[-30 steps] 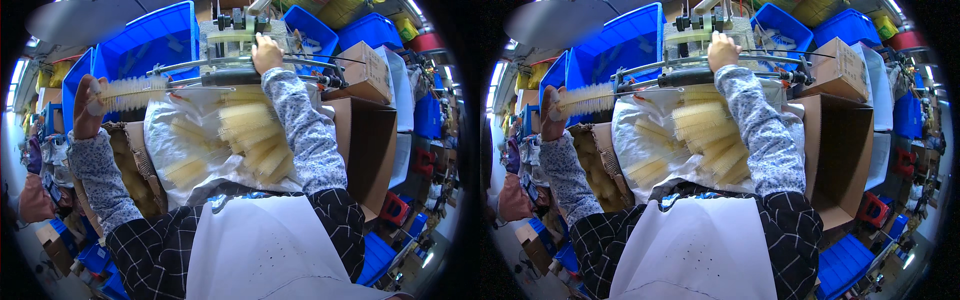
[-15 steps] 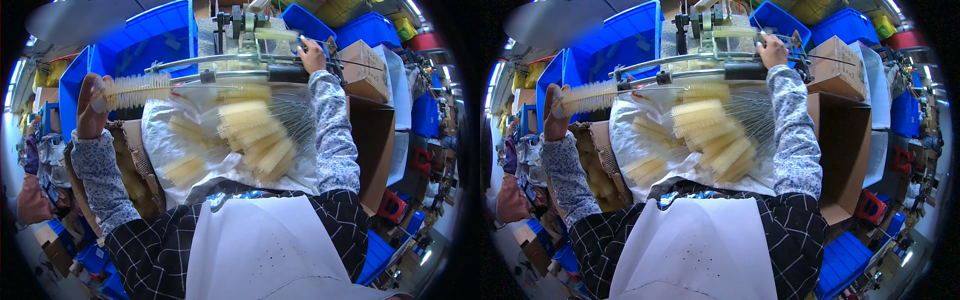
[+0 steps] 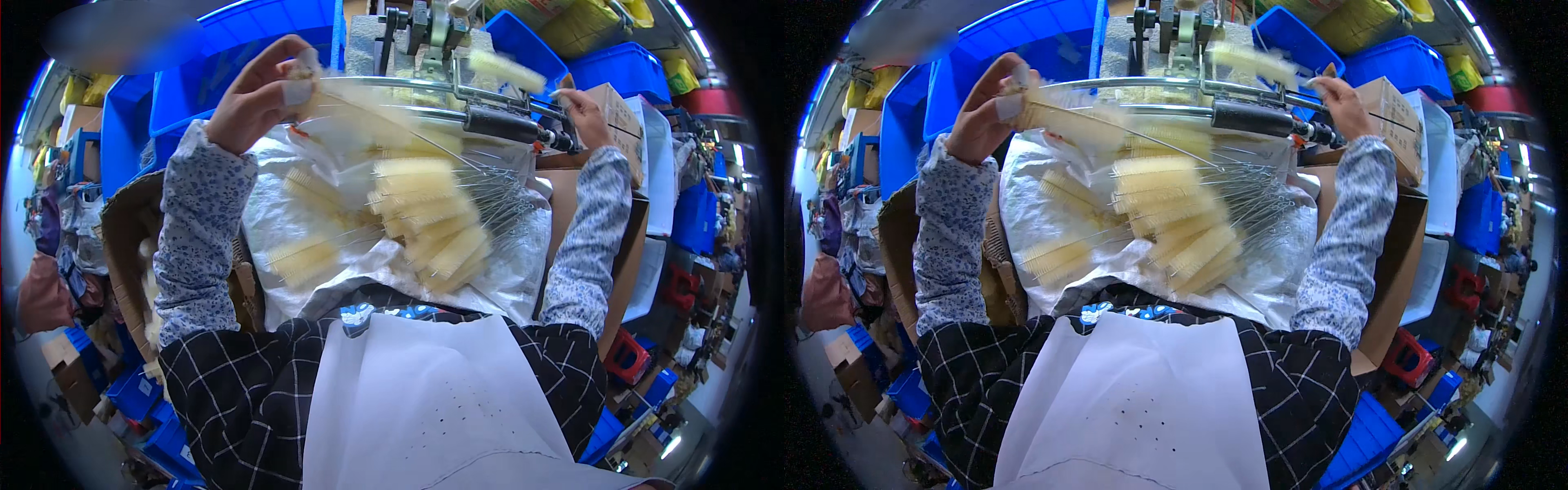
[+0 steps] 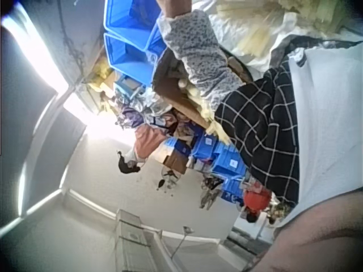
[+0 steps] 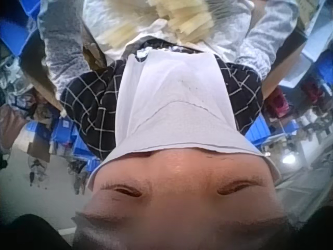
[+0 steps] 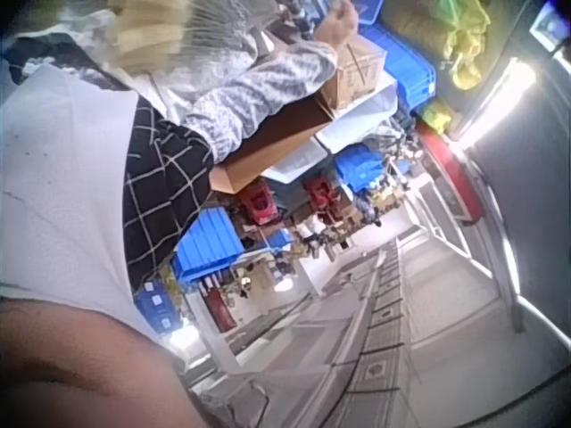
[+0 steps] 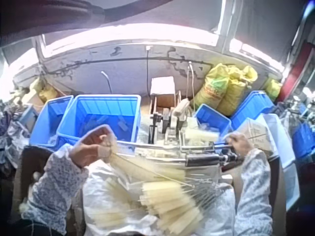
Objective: The worker is inserting wire-bristle brush components into a specialized industrial machine for assembly and then sorting the finished products into boxes.
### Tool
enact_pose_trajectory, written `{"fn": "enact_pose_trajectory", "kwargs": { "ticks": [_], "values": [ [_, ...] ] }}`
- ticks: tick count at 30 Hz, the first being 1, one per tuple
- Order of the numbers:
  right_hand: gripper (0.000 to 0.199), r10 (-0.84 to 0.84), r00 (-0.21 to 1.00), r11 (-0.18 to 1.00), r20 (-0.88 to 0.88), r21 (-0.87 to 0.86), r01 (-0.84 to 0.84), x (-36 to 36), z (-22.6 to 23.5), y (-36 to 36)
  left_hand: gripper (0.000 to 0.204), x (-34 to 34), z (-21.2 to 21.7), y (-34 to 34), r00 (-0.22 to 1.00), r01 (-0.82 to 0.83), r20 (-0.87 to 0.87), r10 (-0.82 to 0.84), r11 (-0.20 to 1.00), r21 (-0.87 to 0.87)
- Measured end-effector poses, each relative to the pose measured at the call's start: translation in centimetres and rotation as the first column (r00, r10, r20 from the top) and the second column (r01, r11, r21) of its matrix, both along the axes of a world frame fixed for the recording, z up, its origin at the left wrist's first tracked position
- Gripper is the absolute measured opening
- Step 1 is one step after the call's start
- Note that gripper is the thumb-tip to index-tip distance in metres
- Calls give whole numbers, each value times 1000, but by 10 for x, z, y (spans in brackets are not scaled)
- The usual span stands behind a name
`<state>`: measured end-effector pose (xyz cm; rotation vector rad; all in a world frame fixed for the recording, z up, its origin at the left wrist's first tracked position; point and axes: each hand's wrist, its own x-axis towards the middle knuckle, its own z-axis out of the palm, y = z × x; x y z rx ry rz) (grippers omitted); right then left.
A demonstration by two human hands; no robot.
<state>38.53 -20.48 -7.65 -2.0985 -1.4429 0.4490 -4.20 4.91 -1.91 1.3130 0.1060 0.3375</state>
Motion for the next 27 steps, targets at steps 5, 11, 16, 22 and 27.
{"fn": "enact_pose_trajectory", "kwargs": {
  "ticks": [5, 11, 16, 22, 27],
  "values": [
    [43, 300, 906, 942, -299, -57, -330, -110, 46, 20, 34, 54, -20, -43, 997, -2, -79, 3, 1000, 2],
    [32, 318, 794, 946, -518, 228, -231, -190, 17, 53, 41, 62, -26, -70, 995, -62, -81, 62, 998, -4],
    [28, -173, 849, 985, 500, 108, 138, -105, -28, 67, 56, -30, -78, -43, 790, 438, -613, 28, 674, 595],
    [31, -237, 794, 972, 559, 140, 191, -100, -45, 88, 63, -70, -125, -45, 484, 740, -847, 221, 413, 530],
    [29, -190, 823, 980, 535, 58, 188, -100, -45, 91, 58, -72, -123, -35, 442, 717, -889, 124, 546, 433]
  ]
}}
